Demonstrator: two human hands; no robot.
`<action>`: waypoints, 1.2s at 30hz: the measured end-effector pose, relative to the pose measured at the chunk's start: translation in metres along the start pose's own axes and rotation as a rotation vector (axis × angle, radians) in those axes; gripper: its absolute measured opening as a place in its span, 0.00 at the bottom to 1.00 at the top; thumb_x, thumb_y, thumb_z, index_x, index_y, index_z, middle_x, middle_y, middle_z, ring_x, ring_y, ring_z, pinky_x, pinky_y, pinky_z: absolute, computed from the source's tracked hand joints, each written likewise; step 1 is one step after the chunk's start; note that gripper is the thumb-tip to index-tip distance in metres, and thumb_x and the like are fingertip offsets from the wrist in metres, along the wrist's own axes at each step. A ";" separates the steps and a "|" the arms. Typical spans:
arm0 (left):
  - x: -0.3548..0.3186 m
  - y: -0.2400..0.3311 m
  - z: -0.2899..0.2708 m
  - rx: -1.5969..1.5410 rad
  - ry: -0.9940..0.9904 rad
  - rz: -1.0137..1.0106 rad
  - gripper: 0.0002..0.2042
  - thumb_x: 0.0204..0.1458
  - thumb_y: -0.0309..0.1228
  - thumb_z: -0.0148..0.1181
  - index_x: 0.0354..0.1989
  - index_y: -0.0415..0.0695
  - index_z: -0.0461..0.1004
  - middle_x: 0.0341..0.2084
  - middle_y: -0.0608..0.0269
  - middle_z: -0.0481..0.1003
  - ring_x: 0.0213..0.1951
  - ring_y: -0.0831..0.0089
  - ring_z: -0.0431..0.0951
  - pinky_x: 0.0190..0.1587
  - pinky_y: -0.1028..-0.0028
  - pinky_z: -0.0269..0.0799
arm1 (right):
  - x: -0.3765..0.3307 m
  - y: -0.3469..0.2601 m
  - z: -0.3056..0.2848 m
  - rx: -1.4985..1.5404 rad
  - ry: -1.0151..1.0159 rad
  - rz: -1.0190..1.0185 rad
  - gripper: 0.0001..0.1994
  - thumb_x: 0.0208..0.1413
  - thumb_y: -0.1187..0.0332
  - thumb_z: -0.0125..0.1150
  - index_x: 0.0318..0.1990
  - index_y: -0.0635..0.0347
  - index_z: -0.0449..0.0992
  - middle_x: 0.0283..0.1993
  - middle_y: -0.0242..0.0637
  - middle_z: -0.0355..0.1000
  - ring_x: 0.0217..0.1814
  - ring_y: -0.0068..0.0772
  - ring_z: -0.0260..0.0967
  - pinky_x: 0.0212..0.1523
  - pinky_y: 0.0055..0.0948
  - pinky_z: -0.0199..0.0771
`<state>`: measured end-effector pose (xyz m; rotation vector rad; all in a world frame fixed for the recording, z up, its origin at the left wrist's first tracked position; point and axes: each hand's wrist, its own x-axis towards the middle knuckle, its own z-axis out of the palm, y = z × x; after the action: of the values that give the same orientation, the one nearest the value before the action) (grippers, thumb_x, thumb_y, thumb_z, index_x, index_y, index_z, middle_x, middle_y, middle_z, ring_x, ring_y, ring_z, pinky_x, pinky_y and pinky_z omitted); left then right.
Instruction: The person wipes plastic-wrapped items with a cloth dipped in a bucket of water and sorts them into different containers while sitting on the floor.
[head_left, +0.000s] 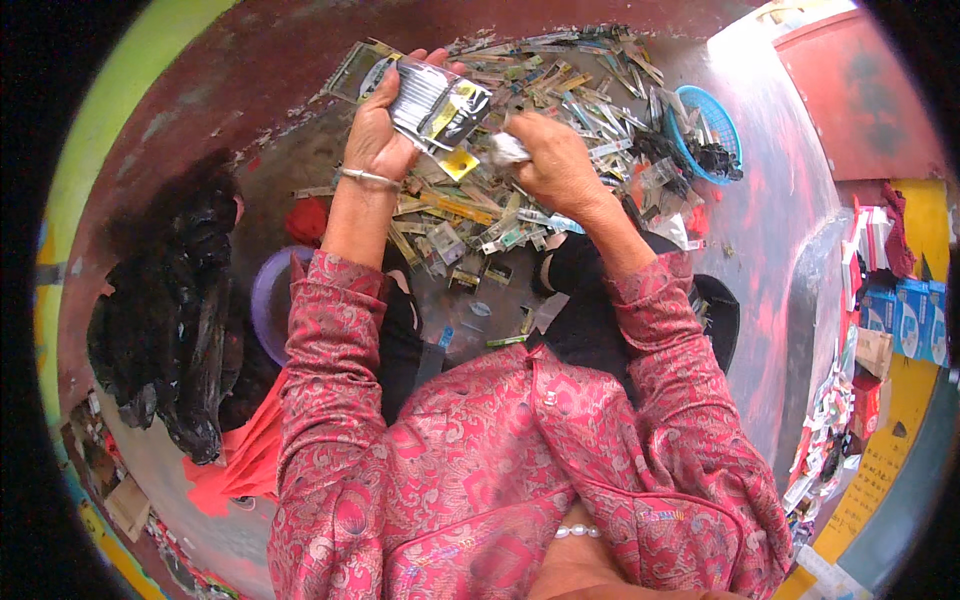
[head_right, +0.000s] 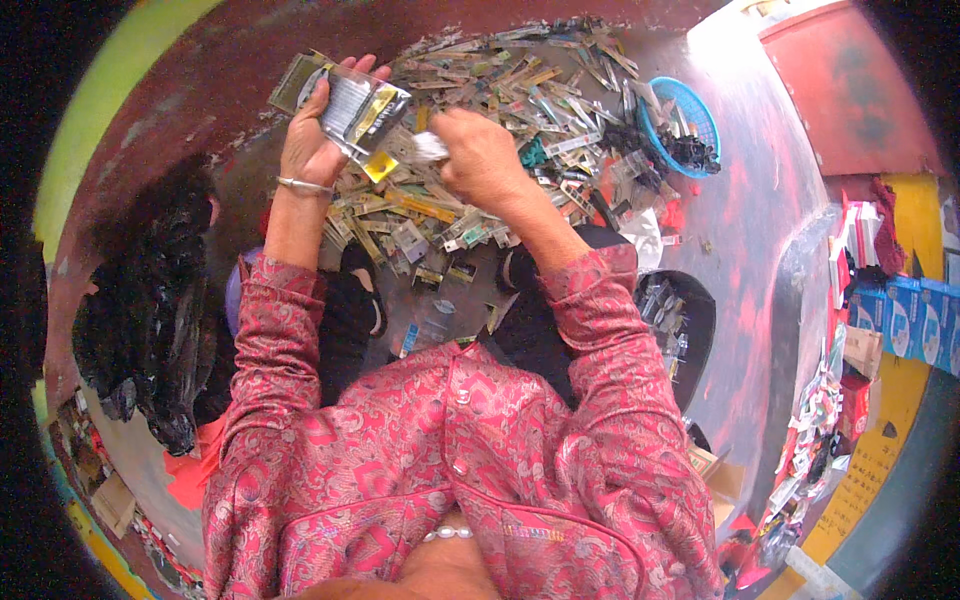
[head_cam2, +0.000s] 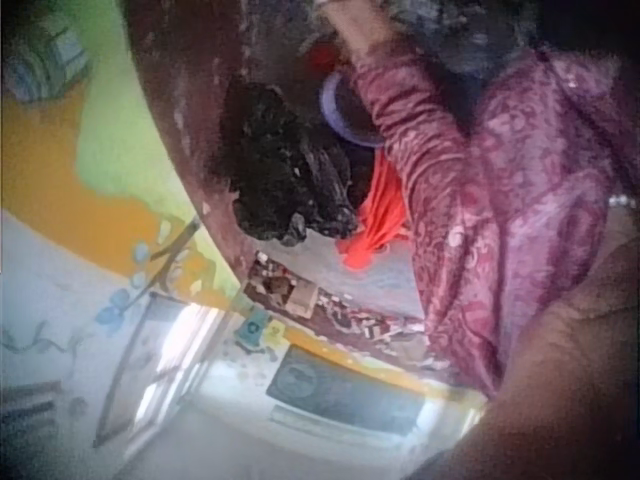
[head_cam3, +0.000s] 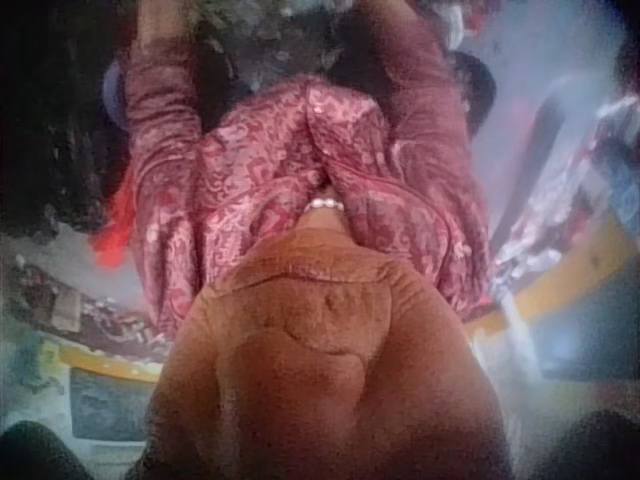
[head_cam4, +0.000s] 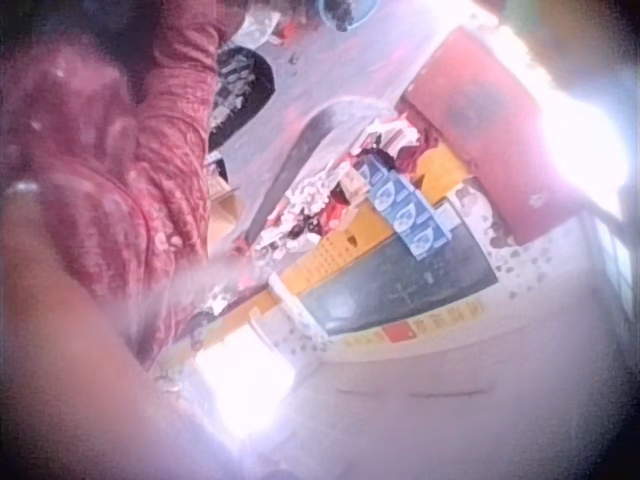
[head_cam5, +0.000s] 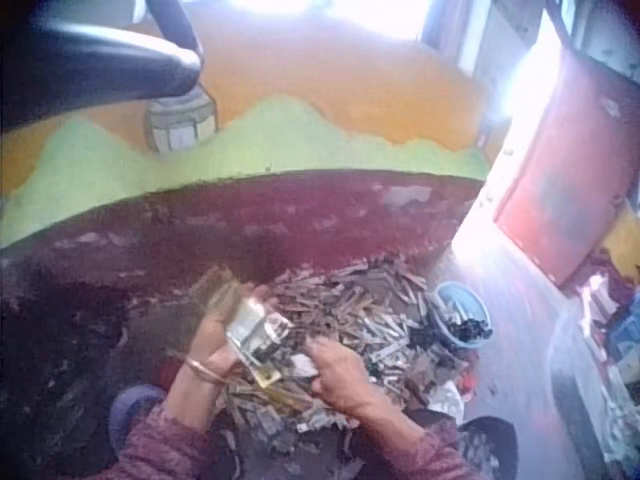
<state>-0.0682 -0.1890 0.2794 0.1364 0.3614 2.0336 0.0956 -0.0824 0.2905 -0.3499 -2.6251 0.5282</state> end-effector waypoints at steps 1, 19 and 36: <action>-0.003 0.006 0.007 0.009 -0.004 0.024 0.16 0.53 0.35 0.44 0.46 0.38 0.60 0.47 0.49 0.64 0.51 0.50 0.62 0.53 0.52 0.57 | -0.002 0.005 -0.001 -0.031 0.002 0.080 0.12 0.36 0.76 0.55 0.35 0.60 0.71 0.31 0.44 0.69 0.35 0.48 0.66 0.37 0.32 0.66; -0.036 -0.034 0.027 0.349 -0.160 -0.438 0.25 0.39 0.24 0.57 0.49 0.36 0.59 0.46 0.46 0.65 0.45 0.56 0.70 0.42 0.62 0.71 | 0.054 0.045 -0.041 -0.108 0.540 0.313 0.05 0.39 0.71 0.54 0.25 0.61 0.72 0.25 0.45 0.70 0.28 0.50 0.68 0.30 0.37 0.67; -0.019 -0.027 0.002 0.311 0.126 -0.115 0.16 0.46 0.30 0.56 0.44 0.39 0.65 0.38 0.58 0.72 0.40 0.65 0.73 0.43 0.61 0.70 | 0.016 0.004 -0.022 0.536 -0.528 0.515 0.14 0.35 0.64 0.59 0.27 0.66 0.75 0.21 0.36 0.70 0.23 0.24 0.65 0.28 0.25 0.64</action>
<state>-0.0364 -0.1937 0.2739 0.1744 0.7484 1.8660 0.0919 -0.0672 0.3132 -0.7971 -2.7014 1.6458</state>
